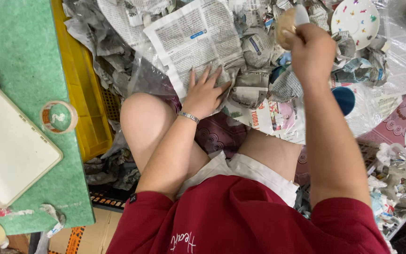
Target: The person sits cross-legged on the floor and repeatedly wraps small cups with newspaper. They pick up a cup, fold a sheet of newspaper around it, tuck the edges, and place the wrapped cup into a nearby pile. The process is repeated with multiple cups throughout the clip.
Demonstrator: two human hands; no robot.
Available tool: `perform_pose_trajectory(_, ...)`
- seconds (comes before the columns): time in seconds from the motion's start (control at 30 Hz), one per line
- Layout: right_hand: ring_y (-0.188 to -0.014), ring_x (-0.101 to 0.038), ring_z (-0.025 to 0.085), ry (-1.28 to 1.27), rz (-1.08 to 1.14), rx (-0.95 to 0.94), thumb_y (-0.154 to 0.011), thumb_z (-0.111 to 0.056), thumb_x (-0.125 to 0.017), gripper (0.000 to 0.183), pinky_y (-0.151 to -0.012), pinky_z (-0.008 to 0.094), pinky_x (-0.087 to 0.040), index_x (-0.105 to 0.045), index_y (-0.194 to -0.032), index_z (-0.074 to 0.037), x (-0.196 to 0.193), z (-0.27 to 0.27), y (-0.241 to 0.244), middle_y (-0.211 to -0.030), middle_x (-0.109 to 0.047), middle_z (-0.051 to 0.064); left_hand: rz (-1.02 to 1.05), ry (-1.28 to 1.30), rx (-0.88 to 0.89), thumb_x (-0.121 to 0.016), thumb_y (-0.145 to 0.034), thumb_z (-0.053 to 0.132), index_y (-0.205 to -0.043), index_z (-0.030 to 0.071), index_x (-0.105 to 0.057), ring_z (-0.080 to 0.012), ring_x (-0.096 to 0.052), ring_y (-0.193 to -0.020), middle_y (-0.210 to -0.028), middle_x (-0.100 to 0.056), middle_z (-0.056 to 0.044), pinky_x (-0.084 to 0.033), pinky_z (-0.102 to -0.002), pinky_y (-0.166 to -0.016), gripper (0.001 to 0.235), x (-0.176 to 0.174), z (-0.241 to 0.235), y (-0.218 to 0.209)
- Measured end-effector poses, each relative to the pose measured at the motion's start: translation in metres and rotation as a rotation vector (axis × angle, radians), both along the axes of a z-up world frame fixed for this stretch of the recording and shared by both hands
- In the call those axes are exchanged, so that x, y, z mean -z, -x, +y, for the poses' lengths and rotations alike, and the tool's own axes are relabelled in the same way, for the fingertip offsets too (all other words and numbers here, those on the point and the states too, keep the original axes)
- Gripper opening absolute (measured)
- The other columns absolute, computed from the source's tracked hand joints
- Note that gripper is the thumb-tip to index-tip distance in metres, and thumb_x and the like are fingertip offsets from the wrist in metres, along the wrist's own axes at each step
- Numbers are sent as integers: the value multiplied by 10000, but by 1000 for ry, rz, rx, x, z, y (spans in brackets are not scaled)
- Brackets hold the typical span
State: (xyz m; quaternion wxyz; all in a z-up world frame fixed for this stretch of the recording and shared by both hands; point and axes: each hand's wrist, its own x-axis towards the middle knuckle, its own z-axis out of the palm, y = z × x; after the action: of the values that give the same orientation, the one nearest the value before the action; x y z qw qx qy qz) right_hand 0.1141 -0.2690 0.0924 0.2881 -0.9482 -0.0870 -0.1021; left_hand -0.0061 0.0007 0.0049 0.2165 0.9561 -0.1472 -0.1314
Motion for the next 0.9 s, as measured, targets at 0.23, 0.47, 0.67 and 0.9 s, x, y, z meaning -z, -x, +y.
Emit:
perform_pose_trajectory(0.23, -770, -695, 308, -116, -66, -428, -943, -103, -757, 81, -747, 419, -523, -752, -932, -23, -3, 115, 52, -858, -720, 137, -176, 20, 84, -648, -894, 219, -1352, 315, -666, -303, -264, -1524, -1606, -413, -14, -61, -731, -1167, 469, 12, 8, 13)
perform_pose_trajectory(0.47, -911, -655, 215, 210, -256, -585, -858, -66, -681, 142, -912, 394, -381, -739, -931, -173, 40, 138, 77, -882, -711, -7, 177, -144, 157, -606, -1043, 302, -1091, 248, -760, -201, -666, -1250, -1175, -761, 30, -307, -489, -1371, 170, -9, 32, 36)
perform_pose_trajectory(0.67, -1064, -654, 194, 199, -266, -705, -858, -121, -709, 171, -989, 418, -401, -754, -1022, -144, 46, 122, 89, -1011, -715, -8, -195, 325, -269, -868, -822, 260, -1165, 183, -666, -318, -604, -1244, -1217, -700, -58, -460, -476, -1113, 406, -46, 71, 34)
perform_pose_trajectory(0.9, -1196, -561, 347, 201, -251, -336, -858, -231, -826, 508, -1010, 480, -412, -639, -1315, -115, 30, 106, 138, -1327, -578, 139, -236, 126, -356, -947, -596, 231, -1252, 165, -655, -380, -402, -1388, -1486, -466, -183, -317, -562, -1125, 721, -35, 44, 16)
